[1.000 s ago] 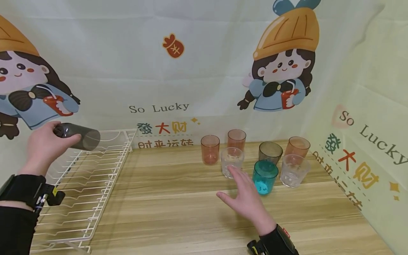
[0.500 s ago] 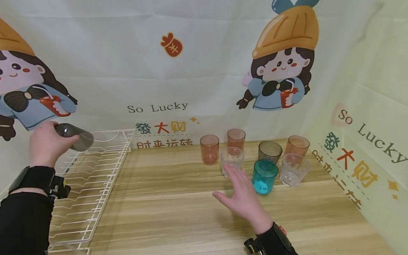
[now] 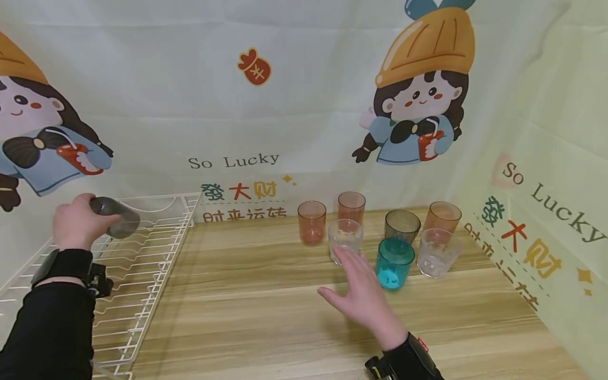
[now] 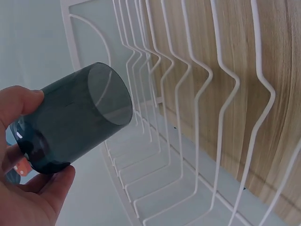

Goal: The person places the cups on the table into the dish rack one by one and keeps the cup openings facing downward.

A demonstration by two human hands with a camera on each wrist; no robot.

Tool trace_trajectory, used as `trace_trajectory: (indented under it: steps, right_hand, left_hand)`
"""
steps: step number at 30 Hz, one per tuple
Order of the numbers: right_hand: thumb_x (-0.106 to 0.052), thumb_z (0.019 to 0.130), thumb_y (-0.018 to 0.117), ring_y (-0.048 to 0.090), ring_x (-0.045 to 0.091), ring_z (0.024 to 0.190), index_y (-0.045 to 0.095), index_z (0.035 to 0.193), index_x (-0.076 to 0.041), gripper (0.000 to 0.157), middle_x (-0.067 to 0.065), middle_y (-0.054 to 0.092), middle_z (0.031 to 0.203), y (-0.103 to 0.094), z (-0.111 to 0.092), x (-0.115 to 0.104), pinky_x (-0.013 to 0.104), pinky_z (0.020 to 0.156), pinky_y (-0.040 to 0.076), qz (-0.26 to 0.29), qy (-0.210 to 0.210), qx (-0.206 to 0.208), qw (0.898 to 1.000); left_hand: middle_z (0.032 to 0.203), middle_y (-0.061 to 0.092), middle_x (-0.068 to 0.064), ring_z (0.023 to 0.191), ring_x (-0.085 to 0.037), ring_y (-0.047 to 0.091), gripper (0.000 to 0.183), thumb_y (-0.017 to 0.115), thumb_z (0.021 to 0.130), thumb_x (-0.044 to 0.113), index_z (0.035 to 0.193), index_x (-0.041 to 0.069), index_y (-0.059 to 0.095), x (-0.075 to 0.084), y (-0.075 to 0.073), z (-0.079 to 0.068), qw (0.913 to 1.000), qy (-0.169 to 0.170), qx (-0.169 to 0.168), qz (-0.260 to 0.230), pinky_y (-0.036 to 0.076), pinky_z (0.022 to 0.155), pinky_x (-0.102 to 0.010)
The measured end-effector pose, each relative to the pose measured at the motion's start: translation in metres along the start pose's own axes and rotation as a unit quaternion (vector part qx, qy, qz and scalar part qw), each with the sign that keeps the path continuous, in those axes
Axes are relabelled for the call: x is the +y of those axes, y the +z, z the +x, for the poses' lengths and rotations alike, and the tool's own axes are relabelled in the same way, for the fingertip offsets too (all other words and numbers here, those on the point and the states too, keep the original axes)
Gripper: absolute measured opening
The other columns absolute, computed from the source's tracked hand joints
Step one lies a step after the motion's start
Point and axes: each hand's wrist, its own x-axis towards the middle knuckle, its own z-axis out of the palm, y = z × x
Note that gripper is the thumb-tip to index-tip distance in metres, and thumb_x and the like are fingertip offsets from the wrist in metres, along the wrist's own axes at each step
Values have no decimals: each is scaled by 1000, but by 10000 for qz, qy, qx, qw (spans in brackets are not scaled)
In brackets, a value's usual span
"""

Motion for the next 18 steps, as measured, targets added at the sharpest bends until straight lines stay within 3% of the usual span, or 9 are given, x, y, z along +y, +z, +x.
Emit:
trace_trajectory:
  steps: [10, 18]
  right_hand:
    - [-30, 84, 78, 41, 43, 134, 41, 146, 2, 80, 22, 46, 146, -1, -1, 2, 60, 113, 24, -83, -33, 5, 10000]
    - [-29, 83, 78, 41, 42, 134, 41, 146, 3, 80, 21, 46, 146, 2, -3, 6, 60, 114, 23, -149, -76, 59, 9998]
  left_hand:
    - [124, 43, -44, 115, -60, 39, 70, 66, 85, 28, 134, -15, 39, -10, 5, 5, 9984, -448, -324, 146, 41, 92, -65]
    - [122, 46, -43, 112, -58, 44, 66, 66, 86, 26, 130, -16, 42, -15, 17, 12, 9985, -289, -351, 312, 43, 90, -64]
